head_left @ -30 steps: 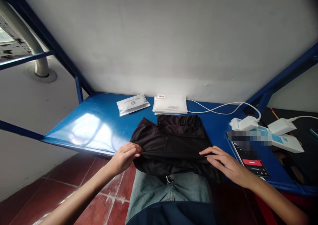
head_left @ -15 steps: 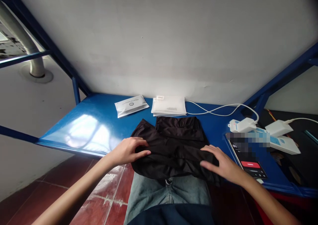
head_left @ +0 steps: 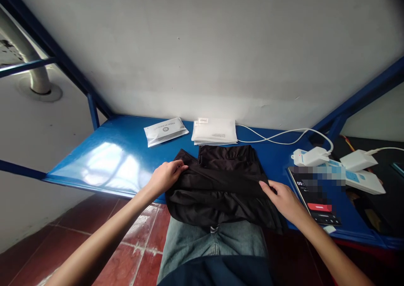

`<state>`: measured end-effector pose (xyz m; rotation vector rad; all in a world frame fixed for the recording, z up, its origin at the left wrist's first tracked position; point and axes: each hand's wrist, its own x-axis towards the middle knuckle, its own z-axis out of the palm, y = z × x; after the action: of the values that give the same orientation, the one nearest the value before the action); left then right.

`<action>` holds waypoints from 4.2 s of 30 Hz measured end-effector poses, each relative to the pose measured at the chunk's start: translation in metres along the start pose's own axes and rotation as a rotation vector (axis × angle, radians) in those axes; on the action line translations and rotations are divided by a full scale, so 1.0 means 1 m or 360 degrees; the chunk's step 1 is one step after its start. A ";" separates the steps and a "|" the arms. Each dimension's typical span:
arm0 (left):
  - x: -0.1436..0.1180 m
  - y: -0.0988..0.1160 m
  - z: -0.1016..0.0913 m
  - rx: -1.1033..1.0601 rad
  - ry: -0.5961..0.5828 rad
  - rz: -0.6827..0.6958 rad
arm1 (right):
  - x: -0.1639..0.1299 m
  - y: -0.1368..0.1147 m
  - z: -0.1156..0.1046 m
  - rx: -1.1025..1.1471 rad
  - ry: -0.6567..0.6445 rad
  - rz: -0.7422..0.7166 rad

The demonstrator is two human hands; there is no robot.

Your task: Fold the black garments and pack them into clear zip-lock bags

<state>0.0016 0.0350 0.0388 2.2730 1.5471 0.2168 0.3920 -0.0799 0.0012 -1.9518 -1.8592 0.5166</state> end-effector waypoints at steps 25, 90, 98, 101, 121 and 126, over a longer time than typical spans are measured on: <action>-0.099 -0.028 0.060 0.0167 0.0639 -0.0056 | 0.018 -0.138 0.094 -0.0295 -0.0108 -0.0722; 0.003 0.162 0.090 -0.0272 0.0253 0.0577 | -0.004 -0.070 0.035 0.0449 0.0640 0.0051; 0.002 0.134 0.088 -0.0150 0.0307 0.0623 | 0.000 -0.075 0.003 -0.0297 0.0211 0.0186; -0.003 0.104 0.075 -0.0051 0.0509 0.0382 | 0.022 -0.085 -0.022 -0.0506 -0.0052 0.0101; 0.073 0.052 -0.013 0.0066 0.0359 0.0405 | 0.090 -0.073 -0.066 0.0288 -0.0795 -0.0456; 0.146 0.043 -0.009 0.0072 0.0384 0.0549 | 0.120 -0.063 -0.014 0.0507 -0.0492 -0.0221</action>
<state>0.0913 0.1574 0.0517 2.6187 1.2624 0.5729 0.3514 0.0417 0.0471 -1.5918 -1.9298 1.0484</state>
